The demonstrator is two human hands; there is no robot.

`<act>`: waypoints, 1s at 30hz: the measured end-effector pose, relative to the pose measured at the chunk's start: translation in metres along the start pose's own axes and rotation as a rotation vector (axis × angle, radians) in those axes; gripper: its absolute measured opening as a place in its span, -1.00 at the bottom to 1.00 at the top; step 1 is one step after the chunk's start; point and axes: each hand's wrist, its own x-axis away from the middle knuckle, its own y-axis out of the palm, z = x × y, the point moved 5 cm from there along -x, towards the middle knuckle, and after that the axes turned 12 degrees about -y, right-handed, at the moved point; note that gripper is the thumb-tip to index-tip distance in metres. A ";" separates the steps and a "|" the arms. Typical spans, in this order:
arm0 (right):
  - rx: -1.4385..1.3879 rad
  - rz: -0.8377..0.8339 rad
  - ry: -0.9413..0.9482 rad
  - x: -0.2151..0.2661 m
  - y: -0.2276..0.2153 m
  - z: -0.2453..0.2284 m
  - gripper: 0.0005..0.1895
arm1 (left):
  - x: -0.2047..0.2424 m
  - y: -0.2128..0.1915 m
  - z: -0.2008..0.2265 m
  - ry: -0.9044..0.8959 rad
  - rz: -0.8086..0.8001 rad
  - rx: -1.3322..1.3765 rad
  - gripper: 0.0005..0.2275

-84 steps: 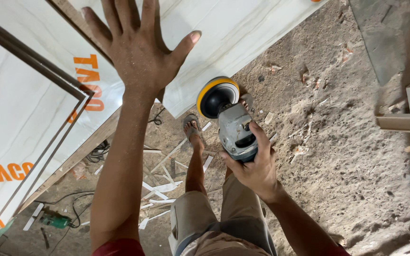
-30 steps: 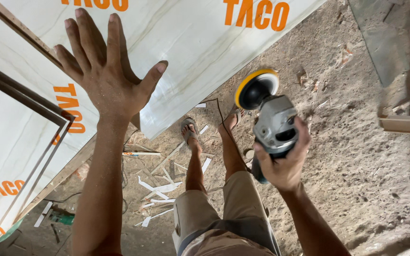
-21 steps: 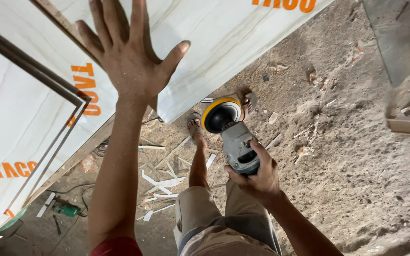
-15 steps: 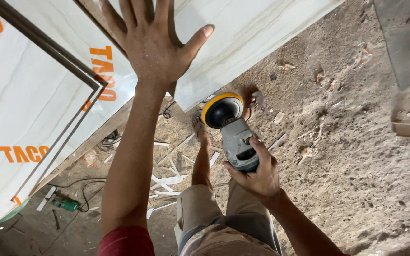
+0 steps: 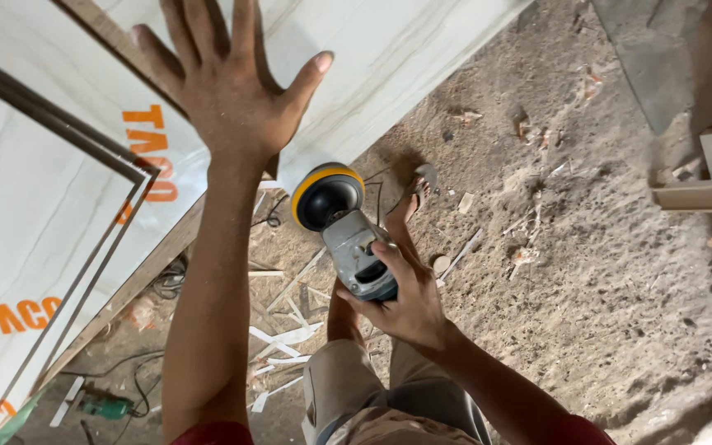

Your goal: The person sands the edges of wood panels using a hand-held power sander, turning the panels over to work on different sides.

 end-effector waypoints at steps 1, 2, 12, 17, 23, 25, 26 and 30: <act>0.008 0.006 0.006 0.000 -0.003 0.006 -0.26 | 0.002 0.001 0.001 0.008 -0.003 0.007 -0.22; 0.048 0.032 -0.024 -0.001 -0.008 0.009 -0.20 | 0.002 0.005 -0.002 -0.051 -0.052 -0.050 -0.19; 0.025 0.166 0.031 -0.053 -0.098 0.089 -0.18 | 0.003 0.021 -0.010 -0.032 -0.026 -0.155 -0.13; 0.019 0.261 -0.039 -0.094 -0.161 0.137 -0.20 | 0.001 0.020 -0.005 0.043 0.006 -0.127 -0.14; 0.010 0.342 -0.066 -0.126 -0.226 0.183 -0.24 | -0.003 0.015 0.010 0.071 0.009 -0.093 -0.15; -0.031 0.369 -0.096 -0.132 -0.242 0.190 -0.28 | -0.004 0.012 0.016 0.065 0.005 -0.102 -0.16; -0.069 0.425 -0.039 -0.131 -0.251 0.194 -0.30 | -0.004 0.012 0.018 0.065 0.002 -0.110 -0.16; -0.152 0.493 0.025 -0.110 -0.269 0.201 -0.29 | -0.003 0.015 0.018 0.027 -0.036 -0.151 -0.13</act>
